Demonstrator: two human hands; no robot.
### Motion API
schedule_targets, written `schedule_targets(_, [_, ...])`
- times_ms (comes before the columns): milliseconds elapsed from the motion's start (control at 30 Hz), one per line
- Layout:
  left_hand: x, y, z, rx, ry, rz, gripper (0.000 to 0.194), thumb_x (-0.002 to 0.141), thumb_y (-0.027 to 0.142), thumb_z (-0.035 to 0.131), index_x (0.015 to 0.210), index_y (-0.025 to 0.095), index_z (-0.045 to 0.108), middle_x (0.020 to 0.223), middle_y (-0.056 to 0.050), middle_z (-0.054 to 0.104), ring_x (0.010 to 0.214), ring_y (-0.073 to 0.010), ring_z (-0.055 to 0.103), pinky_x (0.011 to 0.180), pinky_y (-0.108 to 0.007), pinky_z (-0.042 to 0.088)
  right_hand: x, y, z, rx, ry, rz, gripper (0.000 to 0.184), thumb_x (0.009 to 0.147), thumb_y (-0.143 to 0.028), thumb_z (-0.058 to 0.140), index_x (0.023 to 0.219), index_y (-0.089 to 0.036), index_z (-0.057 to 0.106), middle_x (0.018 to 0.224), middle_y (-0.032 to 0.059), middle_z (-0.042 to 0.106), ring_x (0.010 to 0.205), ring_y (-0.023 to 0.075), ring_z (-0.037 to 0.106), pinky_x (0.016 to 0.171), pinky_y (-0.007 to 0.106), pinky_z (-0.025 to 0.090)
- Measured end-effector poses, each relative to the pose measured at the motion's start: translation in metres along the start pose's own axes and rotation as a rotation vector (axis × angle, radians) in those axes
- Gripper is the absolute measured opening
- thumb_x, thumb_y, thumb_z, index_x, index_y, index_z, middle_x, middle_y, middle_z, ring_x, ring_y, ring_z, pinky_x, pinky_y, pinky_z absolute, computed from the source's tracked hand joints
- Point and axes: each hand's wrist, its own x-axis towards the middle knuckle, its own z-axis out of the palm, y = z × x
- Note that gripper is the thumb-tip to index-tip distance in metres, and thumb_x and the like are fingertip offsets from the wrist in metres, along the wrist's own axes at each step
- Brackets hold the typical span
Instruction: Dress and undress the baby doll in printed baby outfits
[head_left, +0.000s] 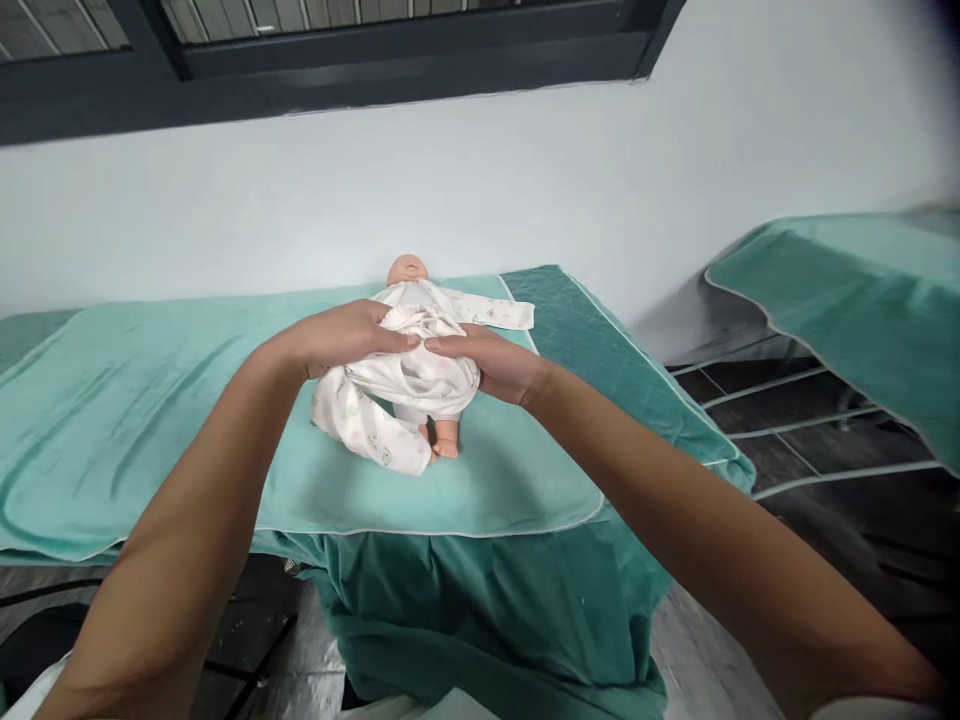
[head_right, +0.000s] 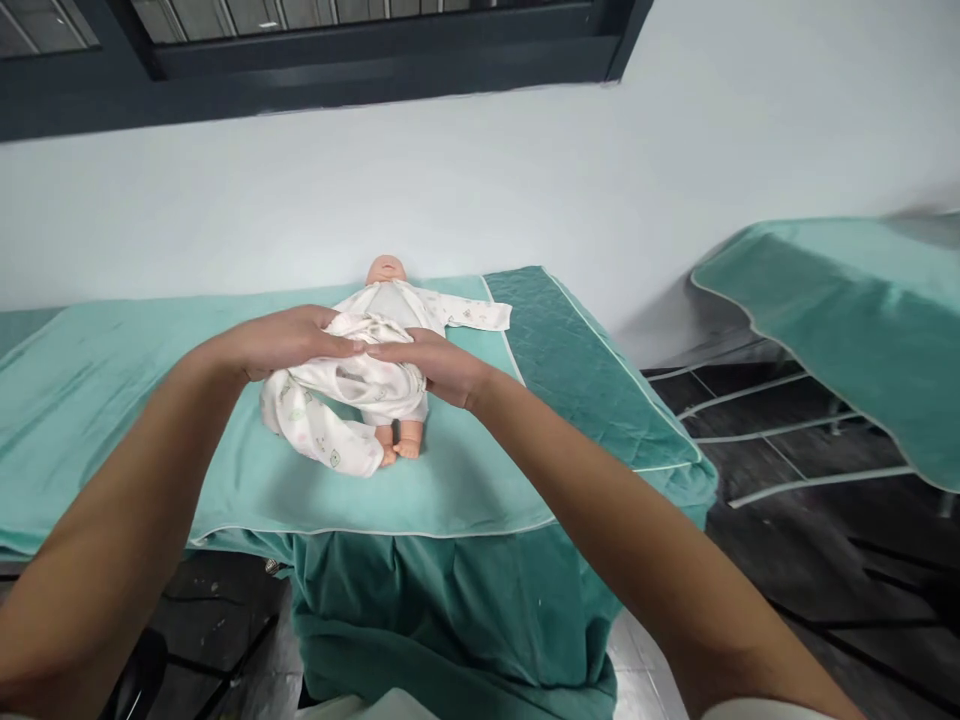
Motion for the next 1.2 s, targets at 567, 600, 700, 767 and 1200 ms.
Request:
schedule_targets(567, [0.022,-0.103,0.108,0.903,-0.156,-0.001,0.033,0.093,0.036,0.049,0.111,0.013,0.064,0.117,-0.020,0.070,0.106,-0.0329,0.067,0.080,-0.036,0.048,-0.069,0.151,0.009,-0.286,0.578,0.136,0.038,0.081,-0.053,0.069,0.103,-0.022,0.069,0.098,0.0060,0.074,0.099,0.0310,0.066,0.087,0.042,0.052])
schedule_targets(600, [0.021,-0.103,0.108,0.900,-0.163,-0.006,0.033,0.094,0.035,0.048,0.112,0.013,0.064,0.118,-0.020,0.069,0.107,-0.0324,0.067,0.080,-0.036,0.048,-0.070,0.154,0.011,-0.311,0.582,0.127,0.038,0.084,-0.054,0.065,0.103,-0.022,0.068,0.099,0.0061,0.073,0.100,0.0311,0.065,0.088,0.042,0.052])
schedule_targets(700, [0.018,-0.102,0.105,0.830,-0.186,-0.015,0.030,0.091,0.032,0.050,0.111,0.013,0.063,0.121,-0.018,0.069,0.109,-0.0308,0.066,0.083,-0.035,0.047,-0.072,0.159,0.013,-0.367,0.583,0.095,0.036,0.089,-0.055,0.057,0.100,-0.022,0.067,0.100,0.0066,0.072,0.104,0.0309,0.064,0.091,0.041,0.050])
schedule_targets(767, [0.017,-0.103,0.101,0.735,-0.196,-0.018,0.028,0.088,0.034,0.054,0.107,0.015,0.064,0.118,-0.014,0.070,0.107,-0.0296,0.066,0.082,-0.033,0.046,-0.074,0.159,0.012,-0.399,0.593,0.052,0.034,0.091,-0.053,0.056,0.102,-0.023,0.066,0.107,0.0070,0.071,0.106,0.0301,0.063,0.095,0.042,0.048])
schedule_targets(1200, [0.010,-0.098,0.088,0.099,-0.282,0.030,0.042,0.082,0.052,0.067,0.107,0.018,0.064,0.109,-0.006,0.068,0.101,-0.0235,0.062,0.084,-0.031,0.048,-0.051,0.185,-0.014,-0.437,0.860,-0.339,0.028,0.092,-0.051,0.048,0.092,-0.023,0.052,0.086,0.0041,0.064,0.081,0.0221,0.060,0.077,0.038,0.049])
